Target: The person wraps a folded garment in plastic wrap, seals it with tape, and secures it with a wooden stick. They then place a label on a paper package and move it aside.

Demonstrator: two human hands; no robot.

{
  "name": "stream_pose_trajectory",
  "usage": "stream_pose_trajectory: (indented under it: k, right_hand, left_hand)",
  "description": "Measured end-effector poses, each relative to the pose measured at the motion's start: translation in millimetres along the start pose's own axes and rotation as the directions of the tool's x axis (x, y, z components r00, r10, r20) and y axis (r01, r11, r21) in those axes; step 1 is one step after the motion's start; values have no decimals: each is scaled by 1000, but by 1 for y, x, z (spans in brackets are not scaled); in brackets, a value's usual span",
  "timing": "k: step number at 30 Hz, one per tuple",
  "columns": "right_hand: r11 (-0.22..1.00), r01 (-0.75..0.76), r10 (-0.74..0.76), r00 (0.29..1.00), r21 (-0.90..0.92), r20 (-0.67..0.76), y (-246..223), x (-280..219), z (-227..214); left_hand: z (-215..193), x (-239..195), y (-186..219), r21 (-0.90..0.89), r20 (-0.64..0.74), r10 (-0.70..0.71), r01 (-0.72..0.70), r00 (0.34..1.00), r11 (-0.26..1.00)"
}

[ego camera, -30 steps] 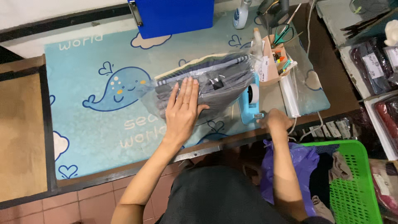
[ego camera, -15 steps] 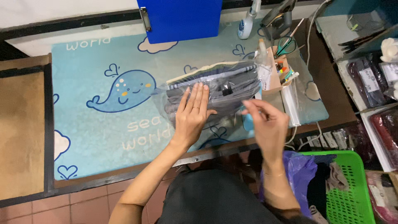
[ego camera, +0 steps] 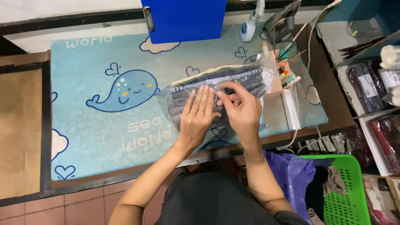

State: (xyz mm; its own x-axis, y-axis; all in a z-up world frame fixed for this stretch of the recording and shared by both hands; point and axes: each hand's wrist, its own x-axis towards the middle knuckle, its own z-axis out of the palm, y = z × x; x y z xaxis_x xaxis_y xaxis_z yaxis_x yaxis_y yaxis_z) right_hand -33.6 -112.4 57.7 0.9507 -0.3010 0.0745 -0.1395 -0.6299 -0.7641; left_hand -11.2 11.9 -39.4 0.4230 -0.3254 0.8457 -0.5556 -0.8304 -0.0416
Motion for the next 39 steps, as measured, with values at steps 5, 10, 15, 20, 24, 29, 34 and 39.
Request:
stream_pose_trajectory:
  k: [5,10,15,20,24,29,34,39]
  right_hand:
    - [990,-34,33,999,-139,-10,13,-1,6]
    - [987,-63,65,998,-148,2,16,-4,0]
    - [986,-17,13,1000,-168,-22,20,-5,3]
    - [975,-6,-24,991,-223,-132,13,-16,13]
    - [959,16,-71,981,-284,-183,32,-15,22]
    - [886,143,-298,904,-441,-306,60,-13,32]
    - [888,266,-396,857,-375,-331,72,-12,25]
    - [870,389,-476,824,-304,-308,94,-10,28]
  left_hand:
    - [-2,-2,1,7,34,-15,14,999,1000]
    - [-20,13,6,42,68,-88,85,994,995]
    - [-12,5,7,38,73,-114,111,991,993]
    - [-8,-2,9,90,88,-153,146,984,985]
    - [-15,-9,15,164,189,-213,183,959,969]
    - [-22,-7,15,246,138,-329,289,934,925]
    - [-31,-16,20,178,80,-374,356,924,917]
    - [-28,-26,29,180,38,-393,380,919,907]
